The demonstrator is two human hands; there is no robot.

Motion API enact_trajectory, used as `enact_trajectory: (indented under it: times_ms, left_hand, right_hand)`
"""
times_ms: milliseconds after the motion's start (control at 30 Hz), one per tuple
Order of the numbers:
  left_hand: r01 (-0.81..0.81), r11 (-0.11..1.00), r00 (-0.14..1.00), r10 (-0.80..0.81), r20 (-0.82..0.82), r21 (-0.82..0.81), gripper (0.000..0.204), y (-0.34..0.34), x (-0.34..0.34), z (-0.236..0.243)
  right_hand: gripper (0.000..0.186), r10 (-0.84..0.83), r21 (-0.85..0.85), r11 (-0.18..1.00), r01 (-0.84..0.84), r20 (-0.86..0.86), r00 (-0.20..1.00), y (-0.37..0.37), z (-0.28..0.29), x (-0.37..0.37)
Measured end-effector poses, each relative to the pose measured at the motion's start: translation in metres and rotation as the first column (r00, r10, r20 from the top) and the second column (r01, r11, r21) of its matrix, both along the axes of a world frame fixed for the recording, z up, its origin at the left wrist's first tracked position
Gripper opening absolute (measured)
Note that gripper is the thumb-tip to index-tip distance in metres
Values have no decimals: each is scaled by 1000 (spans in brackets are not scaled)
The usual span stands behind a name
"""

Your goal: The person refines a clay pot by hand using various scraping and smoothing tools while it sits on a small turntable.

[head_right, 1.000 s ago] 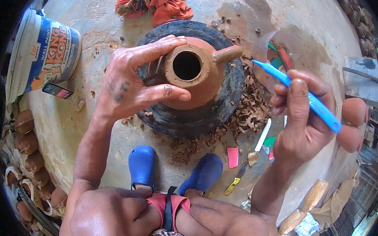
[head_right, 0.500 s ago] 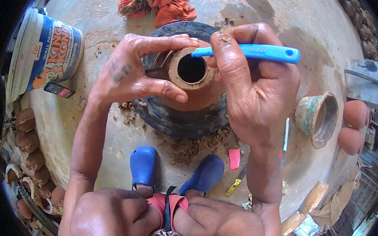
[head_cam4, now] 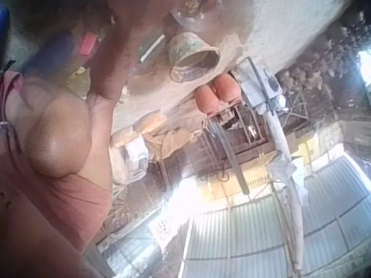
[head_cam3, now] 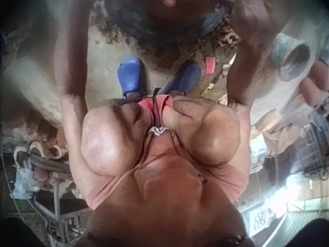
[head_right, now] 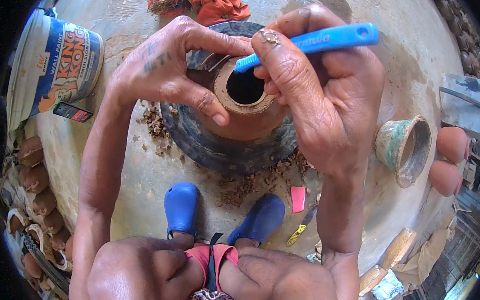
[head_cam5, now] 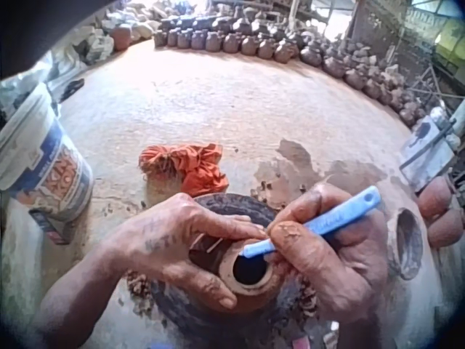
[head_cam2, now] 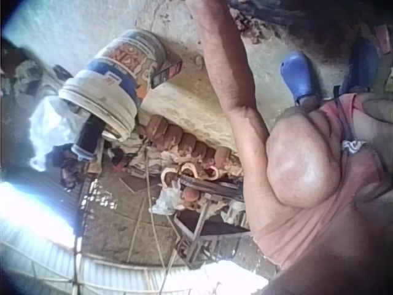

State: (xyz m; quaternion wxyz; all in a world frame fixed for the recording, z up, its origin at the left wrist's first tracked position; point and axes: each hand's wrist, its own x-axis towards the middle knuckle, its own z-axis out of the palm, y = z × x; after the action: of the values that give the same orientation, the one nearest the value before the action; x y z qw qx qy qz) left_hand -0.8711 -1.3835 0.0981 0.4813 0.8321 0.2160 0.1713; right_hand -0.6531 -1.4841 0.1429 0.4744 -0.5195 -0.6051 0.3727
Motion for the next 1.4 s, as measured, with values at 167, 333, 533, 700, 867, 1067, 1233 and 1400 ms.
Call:
enact_trajectory:
  times_ms: [167, 333, 533, 700, 867, 1067, 1233, 1400]
  left_hand:
    - [101, 993, 995, -99, 20, -65, 78, 12, 7, 3]
    - [180, 971, 983, -174, 53, -155, 70, 21, 9, -6]
    - [199, 972, 980, -195, 49, -121, 83, 26, 6, -14]
    - [231, 967, 960, -245, 136, 105, 76, 22, 5, 11]
    - [148, 943, 941, -227, 249, 297, 89, 4, 4, -2]
    - [32, 739, 996, 29, -79, 673, 43, -30, -1, 22]
    - [113, 745, 965, 76, -252, 657, 34, -33, 20, 39]
    - [203, 782, 965, -56, -257, 589, 30, -26, 2, 43]
  right_hand:
    - [22, 76, -23, 997, -76, 12, 997, 10, 8, 7]
    - [22, 253, -120, 961, -248, 27, 967, 23, 11, 13]
    - [20, 351, 318, 878, -358, 80, 933, 36, -1, 38]
    - [31, 347, 294, 872, -391, 194, 918, 21, 24, 99]
    - [26, 22, 233, 972, -30, 38, 999, -25, 19, 100]
    - [18, -213, 177, 964, 198, 69, 975, -62, -3, 104]
    - [19, -269, 117, 960, 253, 145, 952, -87, -6, 117]
    - [19, -238, 74, 971, 229, 150, 960, -98, -11, 114]
